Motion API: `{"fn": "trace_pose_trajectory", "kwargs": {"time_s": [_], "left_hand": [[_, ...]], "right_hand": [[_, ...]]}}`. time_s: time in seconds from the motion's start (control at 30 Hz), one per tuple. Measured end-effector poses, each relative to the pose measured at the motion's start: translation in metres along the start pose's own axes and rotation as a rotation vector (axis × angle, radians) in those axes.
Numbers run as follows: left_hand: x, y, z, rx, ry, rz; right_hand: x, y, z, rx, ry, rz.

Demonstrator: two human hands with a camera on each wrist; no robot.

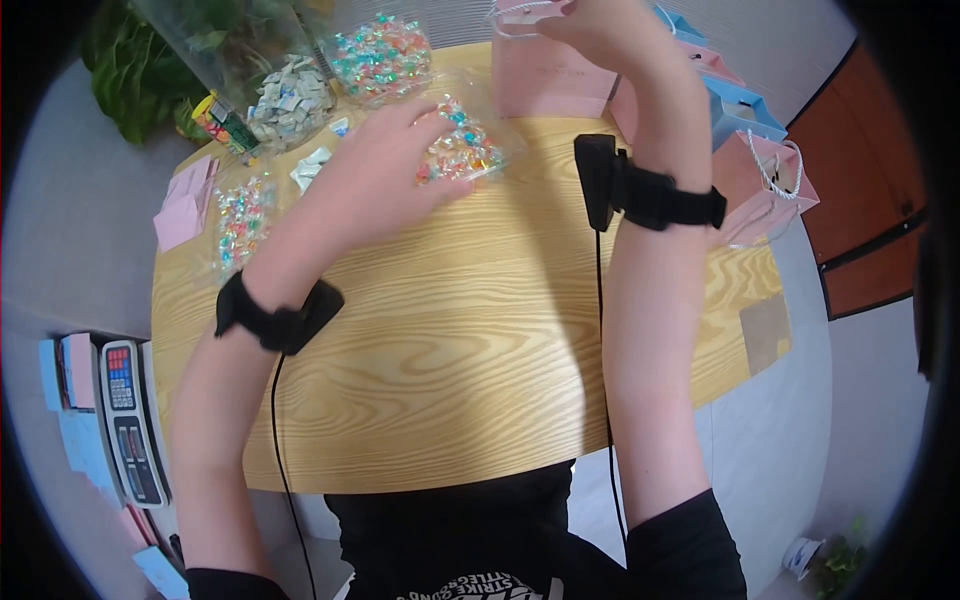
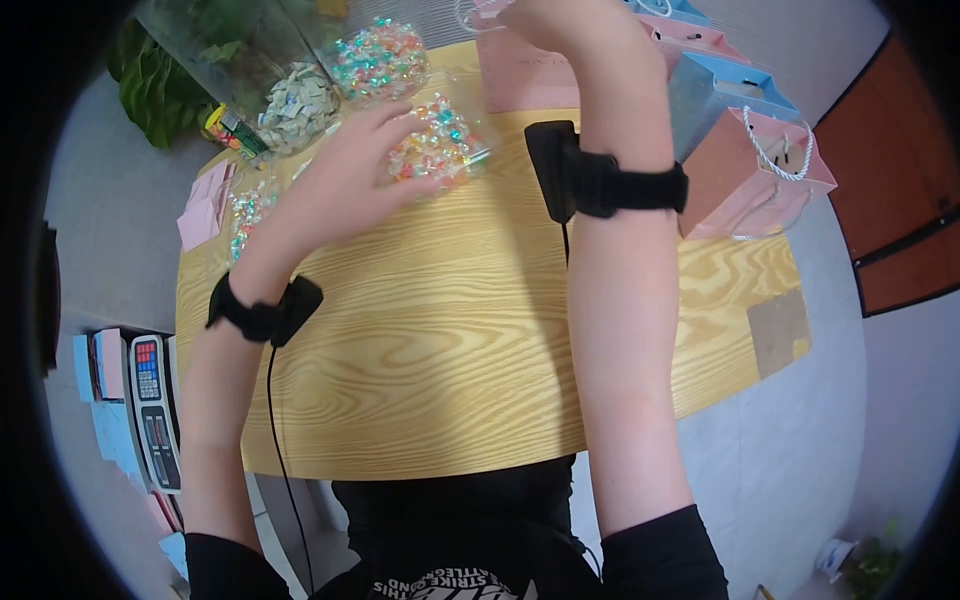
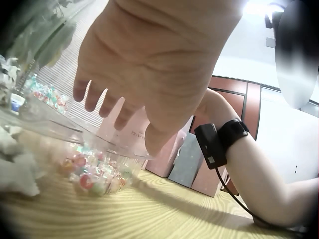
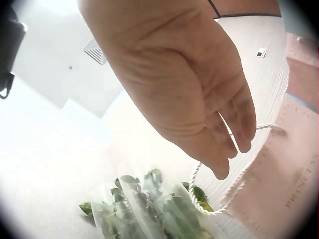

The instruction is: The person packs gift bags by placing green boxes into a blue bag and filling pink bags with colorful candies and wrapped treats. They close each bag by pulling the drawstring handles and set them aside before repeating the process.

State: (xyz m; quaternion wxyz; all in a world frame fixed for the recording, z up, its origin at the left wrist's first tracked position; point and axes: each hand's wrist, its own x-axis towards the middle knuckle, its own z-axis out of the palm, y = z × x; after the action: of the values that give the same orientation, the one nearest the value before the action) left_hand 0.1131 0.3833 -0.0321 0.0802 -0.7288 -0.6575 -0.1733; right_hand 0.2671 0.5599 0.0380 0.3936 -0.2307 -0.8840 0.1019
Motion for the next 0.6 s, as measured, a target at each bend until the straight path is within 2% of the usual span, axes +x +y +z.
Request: {"fn": "trace_pose_trajectory", "kwargs": {"time_s": [0.07, 0.13, 0.17, 0.23, 0.3, 0.33, 0.37, 0.4, 0.47, 0.53, 0.6], "left_hand": [[-0.026, 0.002, -0.019, 0.023, -0.028, -0.053], [-0.052, -0.005, -0.035, 0.052, -0.06, -0.111], [-0.068, -0.013, -0.039, 0.133, -0.09, -0.174], [-0.091, -0.029, -0.05, 0.225, -0.109, -0.256], [-0.11, -0.041, -0.062, 0.25, -0.288, -0.47], [-0.115, -0.044, -0.065, 0.259, -0.281, -0.478], [-0.12, -0.048, -0.068, 0.221, -0.342, -0.538], [-0.125, -0.051, -0.07, 0.178, -0.4, -0.6], [-0.128, -0.056, -0.071, 0.066, -0.378, -0.615], [-0.132, -0.066, -0.069, -0.062, -0.346, -0.625], [-0.135, -0.077, -0.06, -0.079, -0.344, -0.522]], "right_hand": [[0.0, -0.026, -0.017, -0.028, -0.025, 0.054], [-0.008, -0.056, -0.03, 0.041, -0.15, 0.083], [-0.006, -0.056, -0.023, 0.049, -0.145, 0.07], [-0.009, -0.041, 0.008, -0.169, -0.379, 0.01], [-0.017, -0.035, 0.033, -0.213, -0.431, 0.051], [-0.017, -0.038, 0.039, -0.271, -0.574, 0.104], [-0.017, -0.041, 0.045, -0.332, -0.717, 0.156], [-0.018, -0.045, 0.05, -0.332, -0.713, 0.14], [-0.022, -0.053, 0.058, -0.426, -0.793, 0.145], [-0.022, -0.056, 0.066, -0.463, -0.796, 0.1], [-0.022, -0.054, 0.072, -0.511, -0.814, 0.059]]}}
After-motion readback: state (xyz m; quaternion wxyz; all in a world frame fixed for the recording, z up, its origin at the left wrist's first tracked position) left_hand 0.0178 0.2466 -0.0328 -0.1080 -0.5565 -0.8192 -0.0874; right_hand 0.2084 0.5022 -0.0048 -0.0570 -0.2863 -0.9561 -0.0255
